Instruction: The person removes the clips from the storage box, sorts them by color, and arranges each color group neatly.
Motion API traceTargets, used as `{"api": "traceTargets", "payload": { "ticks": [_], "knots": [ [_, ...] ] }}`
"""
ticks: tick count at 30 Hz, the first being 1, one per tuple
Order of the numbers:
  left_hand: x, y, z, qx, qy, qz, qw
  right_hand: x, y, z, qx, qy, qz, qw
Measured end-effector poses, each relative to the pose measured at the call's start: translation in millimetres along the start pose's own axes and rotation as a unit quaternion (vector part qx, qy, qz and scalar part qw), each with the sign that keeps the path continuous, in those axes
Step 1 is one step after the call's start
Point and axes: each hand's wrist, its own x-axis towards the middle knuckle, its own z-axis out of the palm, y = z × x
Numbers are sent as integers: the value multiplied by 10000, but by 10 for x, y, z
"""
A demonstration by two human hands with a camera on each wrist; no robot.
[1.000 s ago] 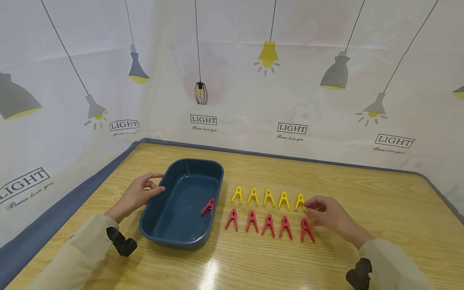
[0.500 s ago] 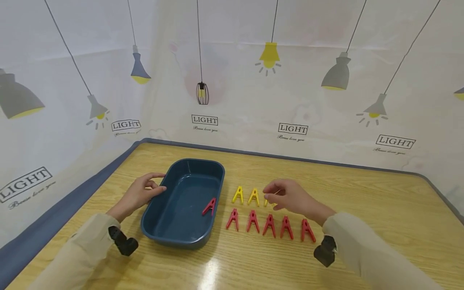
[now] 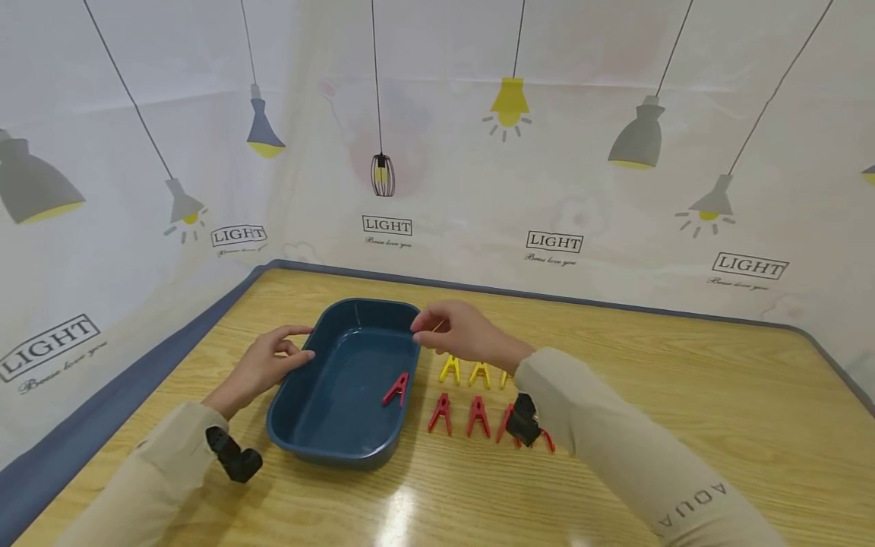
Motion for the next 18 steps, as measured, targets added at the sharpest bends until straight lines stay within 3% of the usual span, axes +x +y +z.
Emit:
{"api": "traceTargets", "payload": {
  "ticks": [4, 11, 18],
  "knots": [
    [8, -8, -1, 7, 4, -7, 10000, 194, -50, 68, -198, -135, -99, 9997],
    [16, -17, -5, 10, 17, -8, 10000, 471, 1, 194, -868, -706, -471, 9926],
    [14, -26, 10, -7, 35, 39, 10000, 611, -11, 342, -1555, -1258, -157, 9797]
  ]
}}
